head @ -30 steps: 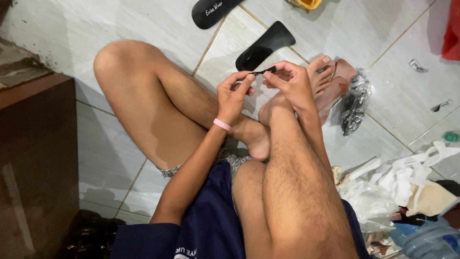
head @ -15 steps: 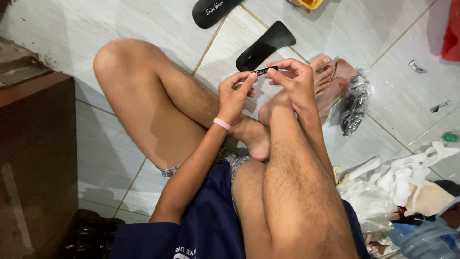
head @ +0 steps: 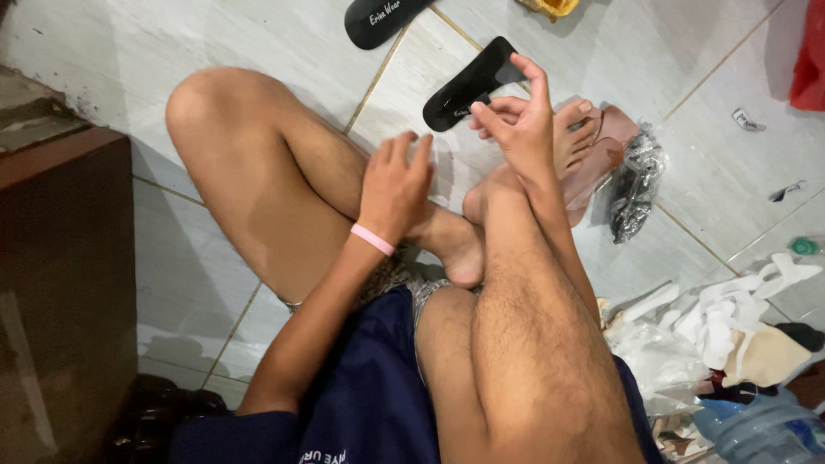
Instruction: The person sits on the floor and applies adhesive labels to shoe insoles. They peel backing from the labels, position them on black and brown insoles, and smooth them down. The person handles several insoles one at a time and places them on the floor after labeling.
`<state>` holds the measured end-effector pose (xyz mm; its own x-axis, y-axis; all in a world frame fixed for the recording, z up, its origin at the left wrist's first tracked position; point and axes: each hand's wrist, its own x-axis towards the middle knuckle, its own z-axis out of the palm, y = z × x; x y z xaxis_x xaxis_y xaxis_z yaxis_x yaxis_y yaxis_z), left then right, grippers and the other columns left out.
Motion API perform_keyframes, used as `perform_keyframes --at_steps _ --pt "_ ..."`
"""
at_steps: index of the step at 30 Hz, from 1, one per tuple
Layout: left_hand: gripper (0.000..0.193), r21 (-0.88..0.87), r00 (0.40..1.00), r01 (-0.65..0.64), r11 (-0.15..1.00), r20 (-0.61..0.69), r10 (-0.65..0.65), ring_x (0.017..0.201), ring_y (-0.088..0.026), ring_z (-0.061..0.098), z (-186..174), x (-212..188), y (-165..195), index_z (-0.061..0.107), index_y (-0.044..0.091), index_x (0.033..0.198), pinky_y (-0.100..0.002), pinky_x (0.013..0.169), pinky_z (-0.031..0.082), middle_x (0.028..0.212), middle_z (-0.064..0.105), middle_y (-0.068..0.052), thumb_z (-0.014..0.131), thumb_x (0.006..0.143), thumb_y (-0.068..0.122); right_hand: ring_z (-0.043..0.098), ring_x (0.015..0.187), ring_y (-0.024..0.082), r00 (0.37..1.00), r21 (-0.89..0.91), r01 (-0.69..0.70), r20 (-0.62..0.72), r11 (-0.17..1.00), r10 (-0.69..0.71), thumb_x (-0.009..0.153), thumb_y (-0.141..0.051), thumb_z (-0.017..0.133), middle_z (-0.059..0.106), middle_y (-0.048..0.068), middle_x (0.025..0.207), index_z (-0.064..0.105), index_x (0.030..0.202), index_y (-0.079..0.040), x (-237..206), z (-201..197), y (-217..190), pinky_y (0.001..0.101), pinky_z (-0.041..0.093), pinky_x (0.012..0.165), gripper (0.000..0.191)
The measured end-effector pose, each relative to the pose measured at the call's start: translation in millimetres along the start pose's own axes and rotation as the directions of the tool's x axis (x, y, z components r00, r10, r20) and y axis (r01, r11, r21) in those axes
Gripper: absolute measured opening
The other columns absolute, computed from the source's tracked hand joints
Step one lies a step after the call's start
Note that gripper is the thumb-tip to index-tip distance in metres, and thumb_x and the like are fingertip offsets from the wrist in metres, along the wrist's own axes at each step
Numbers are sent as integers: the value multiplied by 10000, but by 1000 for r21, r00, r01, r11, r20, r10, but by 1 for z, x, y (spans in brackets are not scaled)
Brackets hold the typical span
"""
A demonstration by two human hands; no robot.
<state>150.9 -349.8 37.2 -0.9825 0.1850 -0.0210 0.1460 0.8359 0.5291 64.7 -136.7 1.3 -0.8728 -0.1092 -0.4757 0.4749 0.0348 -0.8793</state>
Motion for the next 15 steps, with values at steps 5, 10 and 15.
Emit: perform_keyframes --at_steps 5,10,15 --pt "620 213 972 -70 975 233 19 1152 -296 568 19 -15 14 528 -30 1437 -449 985 470 1362 564 -164 669 934 303 724 689 159 999 -63 10 45 998 -8 956 -3 808 723 114 899 273 1584 -80 7 6 3 251 555 556 829" --pt "831 208 984 48 977 156 -82 1397 -353 448 28 -16 19 379 -38 1535 -489 1110 412 1567 384 -229 685 898 400 724 669 155 998 -109 0 64 994 7 955 -16 816 732 107 894 275 1571 -81 10 9 4 255 562 546 821" --pt "894 227 959 41 973 265 -102 1496 -346 340 24 -11 19 297 -55 1572 -541 1152 362 1649 267 -217 658 916 433 720 637 152 999 -133 -11 49 991 18 947 -25 809 715 100 850 274 1549 -77 14 15 4 260 579 527 807"
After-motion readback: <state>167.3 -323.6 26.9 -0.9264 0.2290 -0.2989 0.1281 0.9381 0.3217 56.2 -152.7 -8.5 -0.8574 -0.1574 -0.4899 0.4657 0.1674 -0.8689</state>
